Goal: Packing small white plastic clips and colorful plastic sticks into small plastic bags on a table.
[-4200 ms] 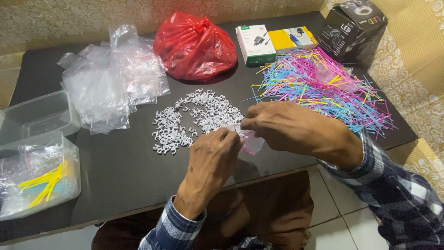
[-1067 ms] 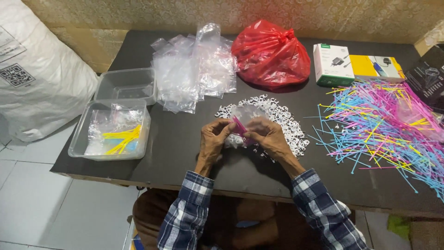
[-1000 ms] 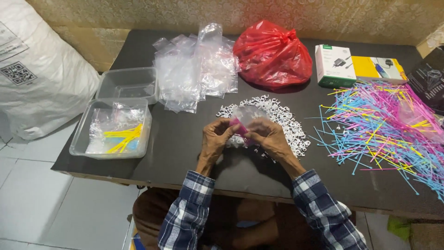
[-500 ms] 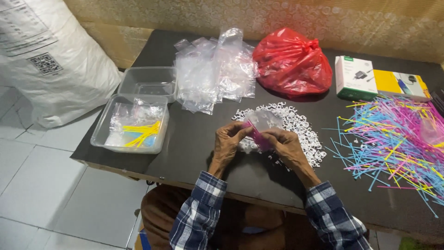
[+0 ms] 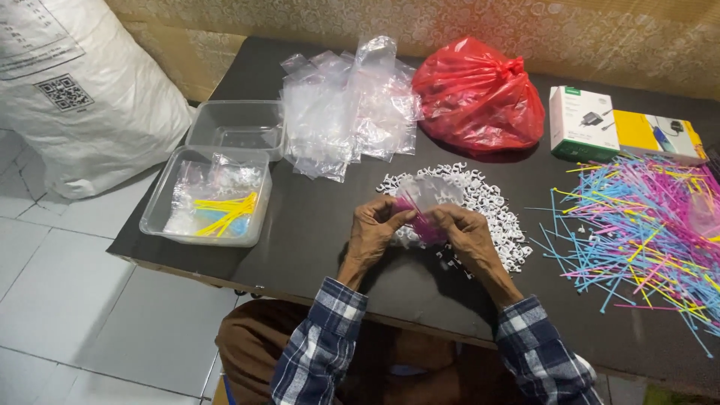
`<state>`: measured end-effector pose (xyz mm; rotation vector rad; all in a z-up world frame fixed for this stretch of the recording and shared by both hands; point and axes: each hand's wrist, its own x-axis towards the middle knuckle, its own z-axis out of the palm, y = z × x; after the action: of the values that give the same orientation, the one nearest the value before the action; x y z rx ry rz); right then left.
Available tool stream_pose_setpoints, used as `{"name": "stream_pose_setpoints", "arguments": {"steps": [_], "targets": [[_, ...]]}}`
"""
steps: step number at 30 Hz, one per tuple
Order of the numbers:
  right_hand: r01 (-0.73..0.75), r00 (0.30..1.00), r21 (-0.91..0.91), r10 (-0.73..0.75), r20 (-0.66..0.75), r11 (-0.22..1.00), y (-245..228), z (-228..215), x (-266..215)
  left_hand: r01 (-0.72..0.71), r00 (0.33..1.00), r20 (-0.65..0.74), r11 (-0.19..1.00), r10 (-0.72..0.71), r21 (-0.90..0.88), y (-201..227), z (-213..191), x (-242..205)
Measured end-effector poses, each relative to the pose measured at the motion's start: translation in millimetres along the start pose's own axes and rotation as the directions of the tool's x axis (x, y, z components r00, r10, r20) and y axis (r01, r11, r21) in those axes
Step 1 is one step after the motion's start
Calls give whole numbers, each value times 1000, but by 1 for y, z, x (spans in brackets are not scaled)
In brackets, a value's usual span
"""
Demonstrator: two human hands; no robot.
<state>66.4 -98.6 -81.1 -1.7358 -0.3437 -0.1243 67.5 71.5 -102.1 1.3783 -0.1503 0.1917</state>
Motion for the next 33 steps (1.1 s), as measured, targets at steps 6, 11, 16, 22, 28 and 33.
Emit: {"name": "stream_pose_setpoints", "arguments": {"steps": [6,11,16,22,28,33], "targets": [[-12,999,-51,14,41,999,8,-6,0,22,1000,-21,998,-23,-65,4,1,0],[-95,992,6,94,79,995,13,-7,2,7,998,-64,996,-13,-91,9,0,-1],[-158,981,78,147,123,984,6,-4,2,-14,995,-102,990,0,-137,18,-1,0],[-136,990,123,131,49,983,14,-5,-7,-72,989,-137,985,51,-156,7,-3,-8],[-52,998,35,51,31,998,16,-4,-11,-71,988,-147,976,41,-204,18,-21,-34],[-96,987,17,93,130,995,-40,25,-9,-171,965,-185,981,187,96,56,-60,-52]]}}
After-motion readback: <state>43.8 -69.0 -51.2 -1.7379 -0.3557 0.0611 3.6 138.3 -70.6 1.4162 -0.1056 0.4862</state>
